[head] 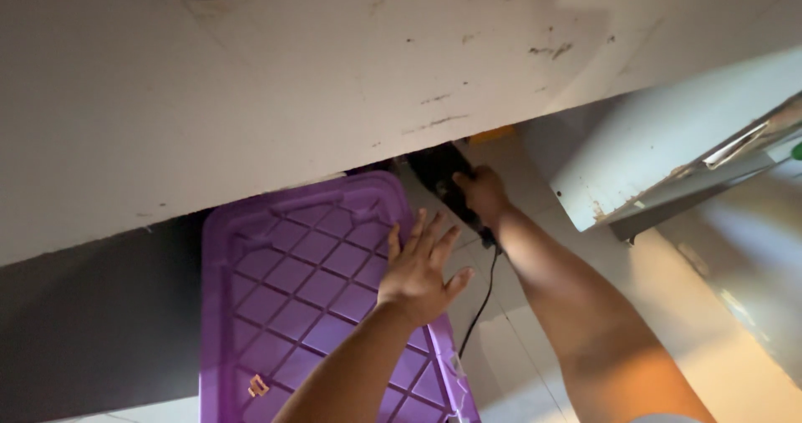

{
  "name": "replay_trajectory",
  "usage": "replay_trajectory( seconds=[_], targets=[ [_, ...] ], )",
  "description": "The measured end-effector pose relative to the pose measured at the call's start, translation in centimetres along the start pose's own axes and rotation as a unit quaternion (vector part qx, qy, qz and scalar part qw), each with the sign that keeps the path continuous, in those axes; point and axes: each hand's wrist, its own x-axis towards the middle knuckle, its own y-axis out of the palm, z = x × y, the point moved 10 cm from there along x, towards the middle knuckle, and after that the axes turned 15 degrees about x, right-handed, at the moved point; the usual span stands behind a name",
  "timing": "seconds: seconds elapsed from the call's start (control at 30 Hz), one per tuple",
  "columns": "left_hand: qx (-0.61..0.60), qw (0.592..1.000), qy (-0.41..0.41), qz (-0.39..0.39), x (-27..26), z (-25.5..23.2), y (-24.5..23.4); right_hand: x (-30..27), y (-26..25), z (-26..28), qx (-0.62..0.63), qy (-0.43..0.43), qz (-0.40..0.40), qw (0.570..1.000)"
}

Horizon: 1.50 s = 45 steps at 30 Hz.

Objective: The recorder uses a handheld vacuum to clean the floor area underneath a desk, moving a storage bin and backpacks to reach hidden areas.

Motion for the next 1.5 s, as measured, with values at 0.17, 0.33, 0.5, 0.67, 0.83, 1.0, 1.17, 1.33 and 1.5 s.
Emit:
replay_trajectory(
  seconds=[0.17, 0.33, 0.5, 0.67, 0.83, 1.0, 1.17, 1.33, 1.5],
  targets=[
    [-0.006, 1.0, -0.002, 0.004, -0.1, 0.0, -0.1, 2.2, -1.6, -1.6, -0.11, -0.109, -0.09, 0.984],
    [-0.009, 1.0, -0.008, 0.003, -0.1, 0.2, 0.2, 0.4, -2.0, -0.5, -0.127, -0.132, -0.122, 0.976],
    [-0.026, 0.999, -0.008, -0.018, 0.2, 0.2, 0.6, -6.2, -1.5, 0.8, -0.138, -0.135, -0.093, 0.977],
    [-0.039, 0.999, -0.02, -0.03, -0.5, 0.2, 0.1, -14.1, -4.4, 1.6, -0.114, -0.159, -0.131, 0.972],
    [-0.043, 0.998, -0.014, -0.045, 0.0, -0.2, 0.8, -17.0, -5.8, 0.8, -0.155, -0.175, -0.123, 0.965],
    [-0.037, 0.996, -0.015, -0.08, -0.2, -0.1, 0.8, -17.5, -5.7, -0.6, -0.179, -0.116, -0.11, 0.971],
    [-0.027, 0.996, -0.018, -0.08, -0.4, -0.1, 0.6, -17.0, -5.0, 1.7, -0.171, -0.128, -0.088, 0.973],
    [-0.027, 0.996, -0.017, -0.079, -0.2, 0.0, 0.5, -15.6, -5.4, 2.8, -0.154, -0.101, -0.131, 0.974],
    [-0.029, 0.998, -0.013, -0.06, -0.1, 0.1, 0.9, -15.2, -6.6, 2.4, -0.059, -0.001, -0.164, 0.985]
  ],
)
